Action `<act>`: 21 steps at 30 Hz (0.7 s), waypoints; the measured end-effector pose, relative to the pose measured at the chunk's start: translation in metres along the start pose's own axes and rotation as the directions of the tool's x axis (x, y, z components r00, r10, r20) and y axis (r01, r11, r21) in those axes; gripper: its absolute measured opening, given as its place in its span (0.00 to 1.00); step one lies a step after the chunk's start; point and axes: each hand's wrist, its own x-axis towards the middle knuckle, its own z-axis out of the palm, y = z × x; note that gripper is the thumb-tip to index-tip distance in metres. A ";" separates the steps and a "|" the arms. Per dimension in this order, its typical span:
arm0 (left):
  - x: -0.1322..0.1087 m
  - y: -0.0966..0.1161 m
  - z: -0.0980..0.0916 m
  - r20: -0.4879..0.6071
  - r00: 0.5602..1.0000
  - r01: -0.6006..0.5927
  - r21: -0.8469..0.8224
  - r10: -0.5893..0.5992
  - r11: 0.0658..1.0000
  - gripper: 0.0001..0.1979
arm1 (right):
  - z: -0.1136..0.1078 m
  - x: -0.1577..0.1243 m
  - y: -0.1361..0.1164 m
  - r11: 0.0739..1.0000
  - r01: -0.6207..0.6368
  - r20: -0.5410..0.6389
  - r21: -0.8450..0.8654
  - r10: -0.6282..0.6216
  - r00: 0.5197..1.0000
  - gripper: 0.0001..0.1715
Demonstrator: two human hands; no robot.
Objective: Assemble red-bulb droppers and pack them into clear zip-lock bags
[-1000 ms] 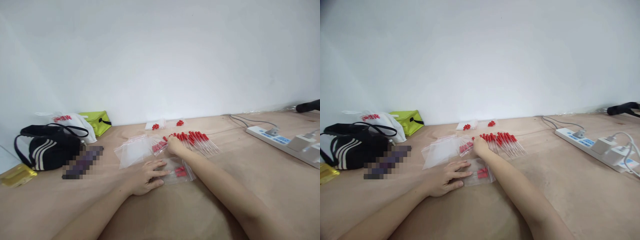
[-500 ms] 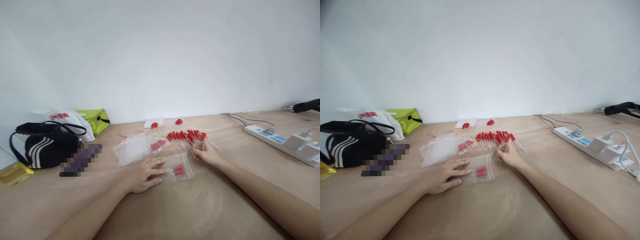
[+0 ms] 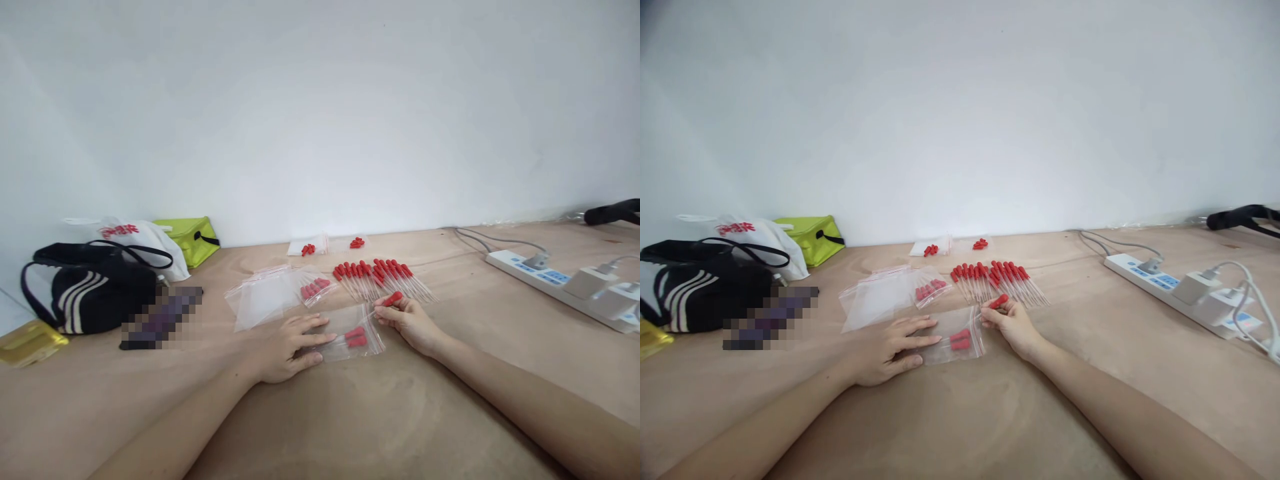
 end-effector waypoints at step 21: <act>-0.001 0.004 -0.003 0.027 0.999 0.025 0.001 -0.025 1.000 0.24 | 0.000 -0.002 -0.004 0.976 0.043 0.236 -0.213 0.008 0.972 0.19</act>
